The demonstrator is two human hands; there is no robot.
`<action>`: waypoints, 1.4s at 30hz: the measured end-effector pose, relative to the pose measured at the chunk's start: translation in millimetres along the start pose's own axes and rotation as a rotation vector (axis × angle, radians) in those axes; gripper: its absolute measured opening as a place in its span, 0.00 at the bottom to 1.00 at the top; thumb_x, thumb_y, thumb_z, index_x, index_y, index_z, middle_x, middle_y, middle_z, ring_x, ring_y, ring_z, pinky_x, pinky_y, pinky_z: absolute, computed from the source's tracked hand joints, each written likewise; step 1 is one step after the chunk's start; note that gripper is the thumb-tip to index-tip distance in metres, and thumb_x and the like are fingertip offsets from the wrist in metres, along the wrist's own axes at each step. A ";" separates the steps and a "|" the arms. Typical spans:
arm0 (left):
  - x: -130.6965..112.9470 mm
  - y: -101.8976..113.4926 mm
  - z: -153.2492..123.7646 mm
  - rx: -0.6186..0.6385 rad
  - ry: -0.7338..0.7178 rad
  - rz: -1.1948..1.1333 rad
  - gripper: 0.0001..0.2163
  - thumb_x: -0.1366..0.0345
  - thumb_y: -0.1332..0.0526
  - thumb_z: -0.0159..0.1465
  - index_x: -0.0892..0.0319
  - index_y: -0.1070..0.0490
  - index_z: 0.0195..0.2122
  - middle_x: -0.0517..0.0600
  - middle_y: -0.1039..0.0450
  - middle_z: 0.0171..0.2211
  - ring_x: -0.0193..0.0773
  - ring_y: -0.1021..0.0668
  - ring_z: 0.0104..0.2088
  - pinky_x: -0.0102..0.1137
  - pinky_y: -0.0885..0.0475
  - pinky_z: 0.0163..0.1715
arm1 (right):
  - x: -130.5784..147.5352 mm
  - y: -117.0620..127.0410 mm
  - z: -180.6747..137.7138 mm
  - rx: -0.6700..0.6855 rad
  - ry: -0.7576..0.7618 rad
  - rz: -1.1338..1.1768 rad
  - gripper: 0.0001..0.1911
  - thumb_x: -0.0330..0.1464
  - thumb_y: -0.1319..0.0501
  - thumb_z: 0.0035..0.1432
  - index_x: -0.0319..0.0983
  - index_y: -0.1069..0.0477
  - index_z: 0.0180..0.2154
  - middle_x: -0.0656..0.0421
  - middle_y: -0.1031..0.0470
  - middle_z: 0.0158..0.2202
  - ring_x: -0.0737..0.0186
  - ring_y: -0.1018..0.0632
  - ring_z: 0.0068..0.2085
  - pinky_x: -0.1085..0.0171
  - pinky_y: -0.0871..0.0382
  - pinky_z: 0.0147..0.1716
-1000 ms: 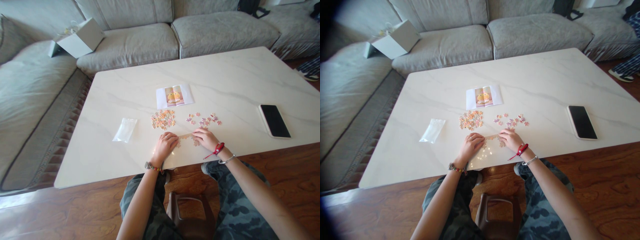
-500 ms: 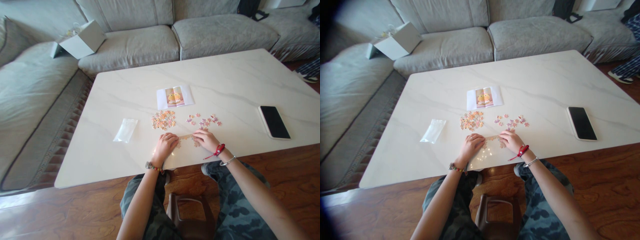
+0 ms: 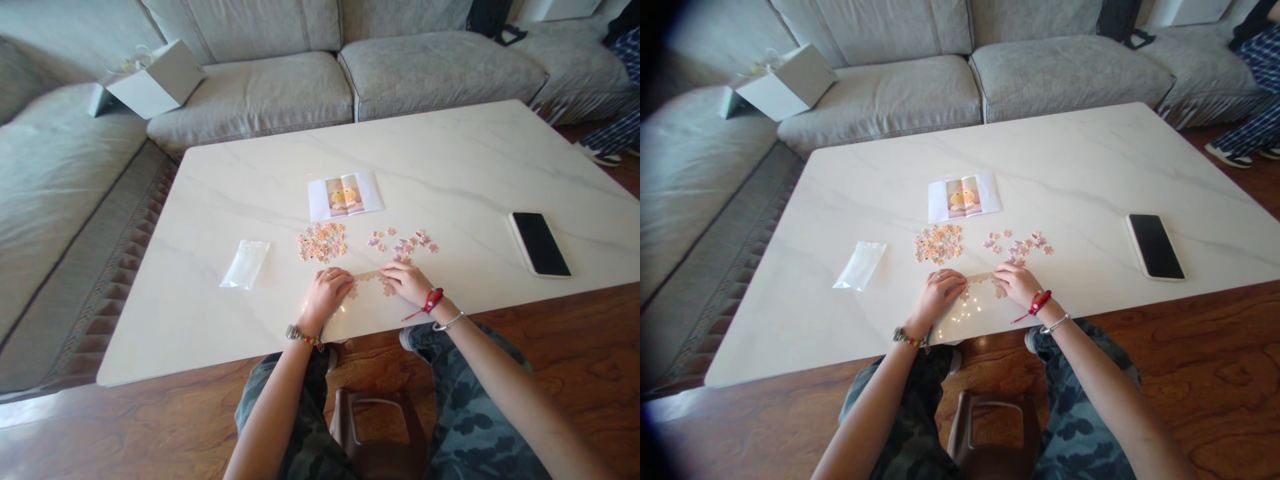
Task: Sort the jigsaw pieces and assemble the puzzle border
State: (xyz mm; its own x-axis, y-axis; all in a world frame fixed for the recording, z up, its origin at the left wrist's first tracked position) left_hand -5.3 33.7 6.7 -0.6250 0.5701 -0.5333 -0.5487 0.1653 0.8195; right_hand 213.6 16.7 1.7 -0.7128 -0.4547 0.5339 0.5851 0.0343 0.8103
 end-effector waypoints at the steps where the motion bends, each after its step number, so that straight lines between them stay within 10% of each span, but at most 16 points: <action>1: -0.1 0.3 0.1 0.002 -0.001 0.000 0.08 0.63 0.47 0.62 0.56 0.29 0.36 0.49 0.27 0.39 0.36 0.28 0.43 0.35 0.37 0.43 | 0.0 0.2 0.0 -0.001 -0.001 0.007 0.10 0.28 0.45 0.55 0.39 0.27 0.37 0.55 0.26 0.38 0.63 0.26 0.38 0.63 0.30 0.40; 28: 8.1 0.2 5.3 -0.058 -0.030 -0.078 0.08 0.64 0.48 0.63 0.57 0.31 0.37 0.50 0.29 0.37 0.37 0.29 0.40 0.35 0.34 0.43 | -3.0 11.8 0.8 -0.111 -0.085 0.087 0.10 0.31 0.45 0.55 0.41 0.27 0.38 0.56 0.26 0.39 0.61 0.26 0.40 0.60 0.31 0.41; 36: 17.1 7.2 8.8 -0.138 -0.021 -0.048 0.08 0.66 0.48 0.63 0.58 0.31 0.38 0.52 0.29 0.38 0.38 0.28 0.41 0.36 0.32 0.44 | -54.3 54.0 -3.1 -0.523 -0.322 -0.056 0.10 0.32 0.47 0.54 0.39 0.27 0.32 0.54 0.25 0.34 0.61 0.26 0.34 0.62 0.30 0.34; 42: 16.6 9.4 19.1 -0.165 -0.040 -0.012 0.08 0.65 0.48 0.63 0.56 0.31 0.38 0.51 0.29 0.38 0.37 0.27 0.41 0.35 0.30 0.43 | -79.2 64.1 -6.0 -0.463 -0.395 -0.094 0.10 0.34 0.45 0.52 0.39 0.27 0.32 0.55 0.26 0.36 0.64 0.28 0.28 0.61 0.31 0.31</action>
State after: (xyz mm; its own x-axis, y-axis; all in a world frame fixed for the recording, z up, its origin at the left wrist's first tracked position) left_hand -10.2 60.1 9.6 -0.5972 0.6007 -0.5316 -0.6419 0.0394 0.7657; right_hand 309.9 49.5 10.0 -0.8070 -0.0703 0.5863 0.5569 -0.4206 0.7162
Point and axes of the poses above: each hand's wrist, its own z-axis towards the middle knuckle, its own y-axis out of the back of the hand, x = y × z, the point moved 2 cm from there along z, towards the middle knuckle
